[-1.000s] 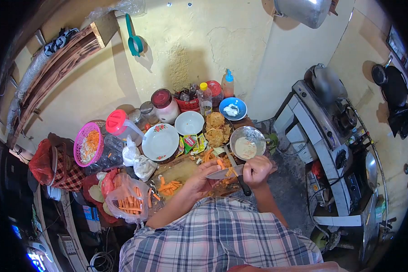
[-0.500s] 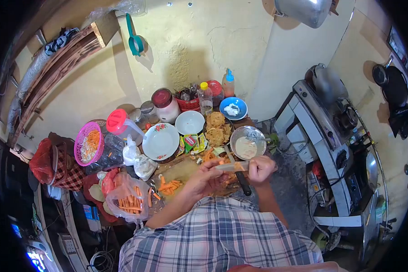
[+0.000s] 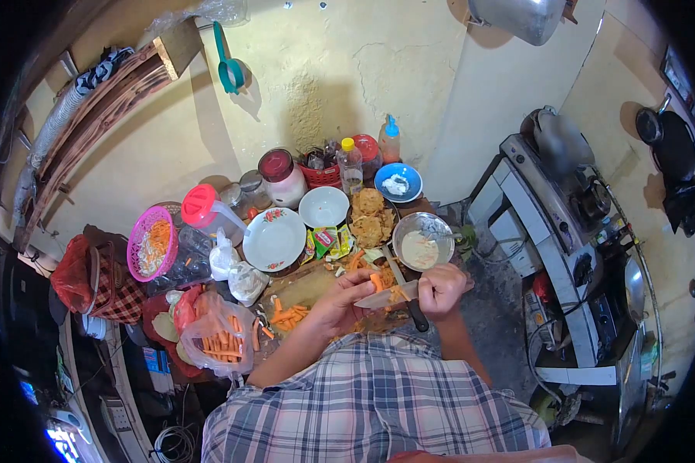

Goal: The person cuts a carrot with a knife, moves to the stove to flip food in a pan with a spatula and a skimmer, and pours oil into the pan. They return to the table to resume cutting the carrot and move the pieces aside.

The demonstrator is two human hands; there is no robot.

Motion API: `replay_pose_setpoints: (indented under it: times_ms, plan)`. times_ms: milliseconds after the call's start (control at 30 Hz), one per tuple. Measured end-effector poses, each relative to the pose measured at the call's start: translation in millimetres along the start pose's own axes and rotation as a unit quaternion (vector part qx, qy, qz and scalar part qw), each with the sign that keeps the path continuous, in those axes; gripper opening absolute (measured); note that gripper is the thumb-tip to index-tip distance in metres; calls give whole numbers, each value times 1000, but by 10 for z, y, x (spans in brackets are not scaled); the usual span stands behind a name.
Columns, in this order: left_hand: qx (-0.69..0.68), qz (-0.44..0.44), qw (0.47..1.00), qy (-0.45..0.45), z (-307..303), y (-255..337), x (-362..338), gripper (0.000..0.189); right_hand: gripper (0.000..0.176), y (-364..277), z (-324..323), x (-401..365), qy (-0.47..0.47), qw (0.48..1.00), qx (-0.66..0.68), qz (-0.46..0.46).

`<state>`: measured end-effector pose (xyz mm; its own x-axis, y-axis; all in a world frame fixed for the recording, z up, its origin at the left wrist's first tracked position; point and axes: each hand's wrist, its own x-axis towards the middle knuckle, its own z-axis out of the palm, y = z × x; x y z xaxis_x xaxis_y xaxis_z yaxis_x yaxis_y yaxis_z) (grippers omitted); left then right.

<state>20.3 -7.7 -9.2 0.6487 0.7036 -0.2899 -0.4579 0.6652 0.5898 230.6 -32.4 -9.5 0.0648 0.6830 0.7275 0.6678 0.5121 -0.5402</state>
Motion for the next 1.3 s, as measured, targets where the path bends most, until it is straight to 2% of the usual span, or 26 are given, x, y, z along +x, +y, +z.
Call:
replay_pose_setpoints:
  times_ms: [100, 267, 367, 500, 567, 800, 867, 1000, 1067, 1100, 1133, 1167, 1200, 1267, 1300]
  plan:
    - [7, 4, 1000, 14, 24, -19, 13, 25, 18, -3, -2, 13, 2, 1000, -11, -1]
    - [-9, -23, 1000, -16, -11, -46, 21, 18, 17, 5, 39, 8, 0, 1000, 15, -15]
    - [4, -8, 1000, 0, 32, -46, 3, 18, 17, 79, 13, -17, -6, 1000, -15, -7]
    - [23, -9, 1000, -1, 16, -58, 12, 17, 17, 6, 47, -7, 14, 1000, 15, -6]
    - [30, -18, 999, -36, -17, -36, 13, 17, 17, 19, 24, 1, 6, 1000, -12, -17]
    - [57, 3, 997, -49, 174, -75, -44, 20, 17, -2, 85, -8, 13, 1000, 2, -1]
    - [114, -2, 993, -3, 327, -90, -122, 17, 16, 44, 77, -2, 5, 1000, -29, 12]
    - [169, -20, 985, -34, 34, -205, -39, 16, 20, 130, 102, -86, -25, 993, -110, 33]
    - [382, 68, 918, 79, -17, -243, -22, 17, 27, 128, 128, -146, -64, 969, -214, 103]
    - [381, 71, 918, 81, -58, -271, 1, 17, 27, 152, 140, -177, -65, 970, -213, 100]
    - [554, 205, 802, 86, -104, -310, 36, 18, 28, 192, 143, -215, -131, 950, -233, 163]
    - [694, 325, 636, 87, -150, -342, 79, 18, 30, 229, 155, -255, -197, 921, -252, 223]
    - [693, 326, 636, 92, -178, -366, 134, 18, 30, 265, 180, -301, -200, 922, -250, 220]
    - [769, 359, 524, -65, -226, -455, 291, 19, 30, 309, 222, -383, -249, 895, -287, 233]
    - [759, 350, 540, -100, -311, -590, 402, 19, 30, 293, 227, -397, -253, 895, -287, 230]
